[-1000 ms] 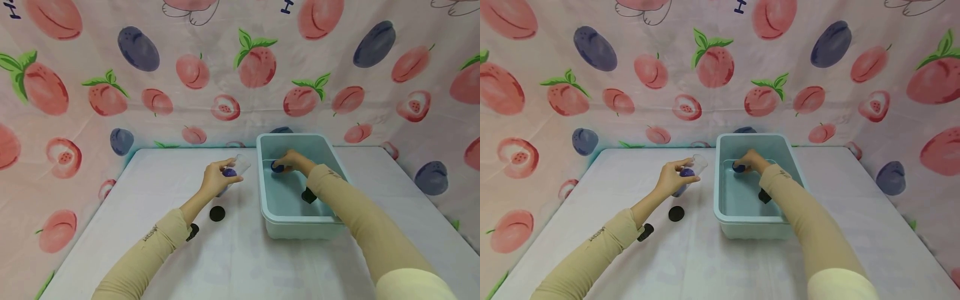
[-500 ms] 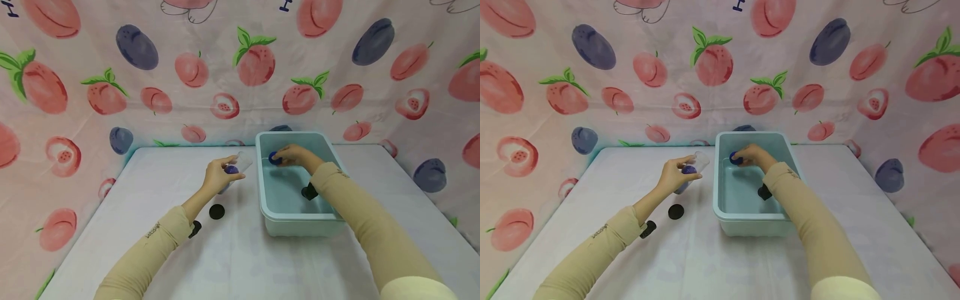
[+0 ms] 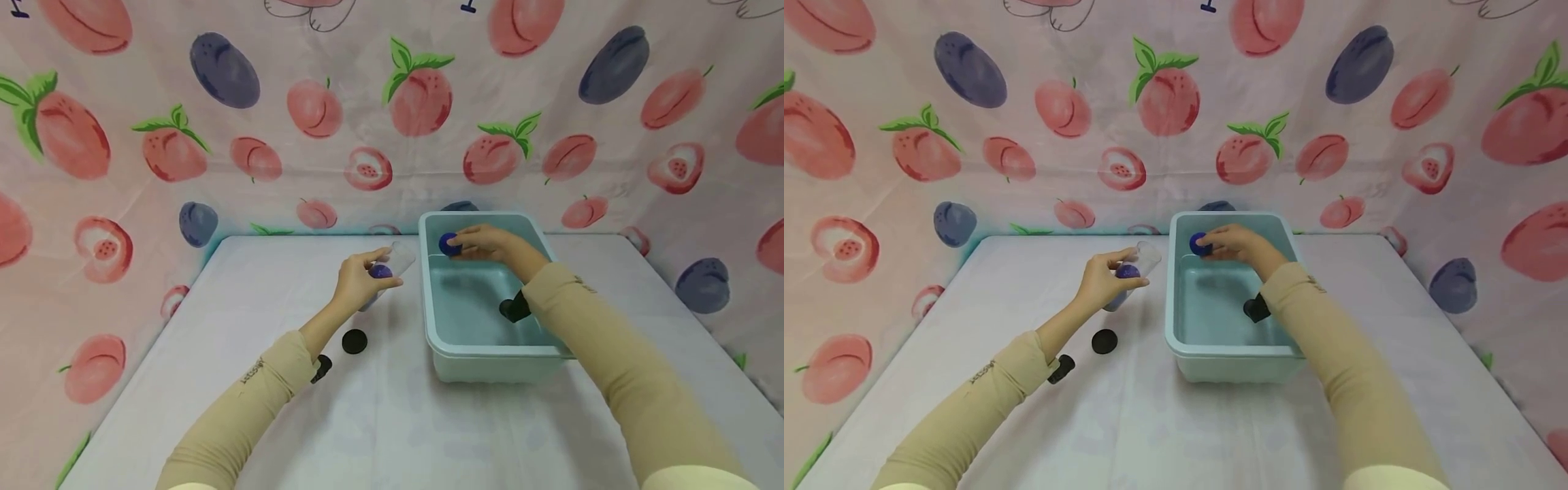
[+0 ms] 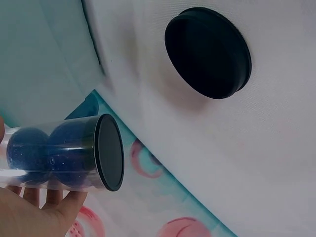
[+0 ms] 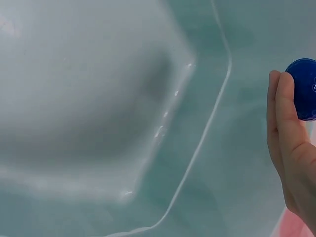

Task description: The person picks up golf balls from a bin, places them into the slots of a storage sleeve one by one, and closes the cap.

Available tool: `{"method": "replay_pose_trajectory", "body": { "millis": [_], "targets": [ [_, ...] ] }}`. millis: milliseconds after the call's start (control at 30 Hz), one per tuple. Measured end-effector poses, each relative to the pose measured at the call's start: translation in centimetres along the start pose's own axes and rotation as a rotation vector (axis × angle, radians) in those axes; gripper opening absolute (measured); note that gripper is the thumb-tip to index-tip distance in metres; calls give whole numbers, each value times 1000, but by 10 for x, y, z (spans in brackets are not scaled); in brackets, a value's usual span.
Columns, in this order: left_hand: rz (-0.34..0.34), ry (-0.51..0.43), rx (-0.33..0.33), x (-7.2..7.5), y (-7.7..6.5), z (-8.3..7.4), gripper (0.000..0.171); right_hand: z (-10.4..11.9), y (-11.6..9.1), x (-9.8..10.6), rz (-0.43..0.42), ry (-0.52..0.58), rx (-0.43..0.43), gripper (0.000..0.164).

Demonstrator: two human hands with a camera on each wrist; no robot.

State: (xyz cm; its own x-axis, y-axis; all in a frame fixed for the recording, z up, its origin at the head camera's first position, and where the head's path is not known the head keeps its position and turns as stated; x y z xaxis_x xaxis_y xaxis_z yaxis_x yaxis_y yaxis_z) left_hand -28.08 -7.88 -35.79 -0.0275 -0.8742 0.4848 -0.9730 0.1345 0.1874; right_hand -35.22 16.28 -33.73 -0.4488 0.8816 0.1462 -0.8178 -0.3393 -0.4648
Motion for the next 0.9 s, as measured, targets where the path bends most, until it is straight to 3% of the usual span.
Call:
{"method": "replay_pose_trajectory", "body": {
  "millis": [433,900],
  "targets": [
    [2,-12,6,-5,2,-5,62,14,-17,-7,80,107,37,65],
    [7,-22,4,-10,3,-9,62,27,-35,-24,98,81,102,57]
  ]
}}
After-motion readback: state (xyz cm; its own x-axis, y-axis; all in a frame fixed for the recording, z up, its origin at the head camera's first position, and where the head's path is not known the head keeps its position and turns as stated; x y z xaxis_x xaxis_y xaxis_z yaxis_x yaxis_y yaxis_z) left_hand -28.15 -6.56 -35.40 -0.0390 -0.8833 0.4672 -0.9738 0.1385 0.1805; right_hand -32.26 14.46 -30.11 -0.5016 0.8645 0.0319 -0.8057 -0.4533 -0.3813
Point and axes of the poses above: each hand's wrist, its own y-axis towards the middle knuckle, its own x-axis out of the back of the hand, z = x × y, the point moved 3 cm from there along y, towards the middle knuckle, and after that the axes turned 4 degrees about -y, right-handed, at the moved point
